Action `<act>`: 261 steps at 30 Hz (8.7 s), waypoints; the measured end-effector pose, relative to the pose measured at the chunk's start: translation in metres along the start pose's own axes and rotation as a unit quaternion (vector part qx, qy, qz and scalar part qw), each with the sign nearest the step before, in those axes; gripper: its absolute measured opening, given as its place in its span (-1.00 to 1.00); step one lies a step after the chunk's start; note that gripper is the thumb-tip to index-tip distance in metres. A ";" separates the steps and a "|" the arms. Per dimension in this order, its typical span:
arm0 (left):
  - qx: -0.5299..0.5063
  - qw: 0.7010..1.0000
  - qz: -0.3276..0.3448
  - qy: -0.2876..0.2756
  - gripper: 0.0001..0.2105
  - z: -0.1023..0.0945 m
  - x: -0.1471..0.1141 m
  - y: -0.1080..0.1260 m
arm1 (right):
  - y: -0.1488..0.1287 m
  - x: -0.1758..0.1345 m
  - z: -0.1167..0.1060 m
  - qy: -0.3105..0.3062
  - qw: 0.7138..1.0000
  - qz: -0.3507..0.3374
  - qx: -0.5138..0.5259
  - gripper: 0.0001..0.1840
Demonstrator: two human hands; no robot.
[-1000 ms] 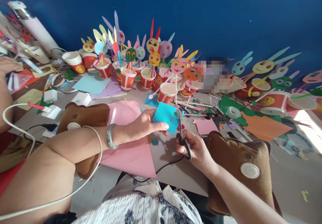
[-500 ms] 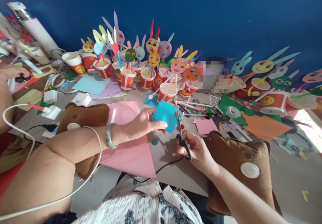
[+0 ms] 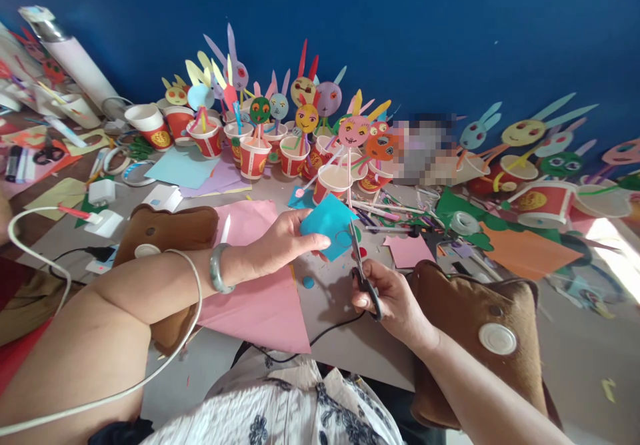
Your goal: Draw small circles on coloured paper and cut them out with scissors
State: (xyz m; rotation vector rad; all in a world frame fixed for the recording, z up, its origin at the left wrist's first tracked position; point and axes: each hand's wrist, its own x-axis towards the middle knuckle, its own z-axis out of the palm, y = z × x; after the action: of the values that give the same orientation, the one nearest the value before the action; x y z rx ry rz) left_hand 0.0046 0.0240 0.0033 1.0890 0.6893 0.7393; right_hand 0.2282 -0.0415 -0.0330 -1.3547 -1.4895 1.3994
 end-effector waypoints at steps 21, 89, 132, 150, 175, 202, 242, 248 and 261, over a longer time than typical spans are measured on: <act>0.047 0.993 0.104 0.043 -0.74 -0.003 0.009 -0.008 | 0.006 0.001 -0.002 -0.005 1.000 0.009 0.003 -0.34; 0.106 0.981 0.156 0.044 -0.70 -0.009 0.009 -0.017 | 0.002 0.003 0.000 -0.018 0.999 0.021 0.028 -0.37; 0.136 0.989 0.055 -0.031 -0.84 -0.006 0.007 -0.005 | 0.003 0.003 -0.002 -0.024 0.997 -0.008 -0.068 -0.30; 0.116 0.991 0.043 -0.044 -0.86 -0.004 0.005 -0.002 | 0.002 0.003 -0.003 -0.034 0.999 0.010 -0.041 -0.30; 0.106 0.993 0.037 -0.039 -0.88 -0.006 0.006 -0.005 | 0.006 0.002 -0.003 -0.032 0.998 -0.005 -0.046 -0.31; 0.113 0.993 0.021 -0.029 -0.88 -0.004 0.006 -0.003 | 0.003 0.003 -0.002 -0.022 0.998 0.007 -0.058 -0.31; 0.155 0.987 0.041 -0.022 -0.80 -0.004 0.004 -0.004 | 0.004 0.002 -0.001 -0.042 0.998 0.030 -0.040 -0.29; 0.137 0.990 0.024 -0.020 -0.85 -0.001 0.004 -0.003 | 0.000 0.002 -0.001 -0.056 0.998 0.011 -0.036 -0.30; 0.136 0.990 0.021 -0.021 -0.85 0.000 0.005 -0.008 | 0.002 0.002 -0.001 -0.059 0.997 0.019 -0.049 -0.29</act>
State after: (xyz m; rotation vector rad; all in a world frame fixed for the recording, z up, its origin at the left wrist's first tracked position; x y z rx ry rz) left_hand 0.0088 0.0254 -0.0049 1.3678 0.7477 0.6684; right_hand 0.2294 -0.0391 -0.0352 -1.3861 -1.6371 1.4698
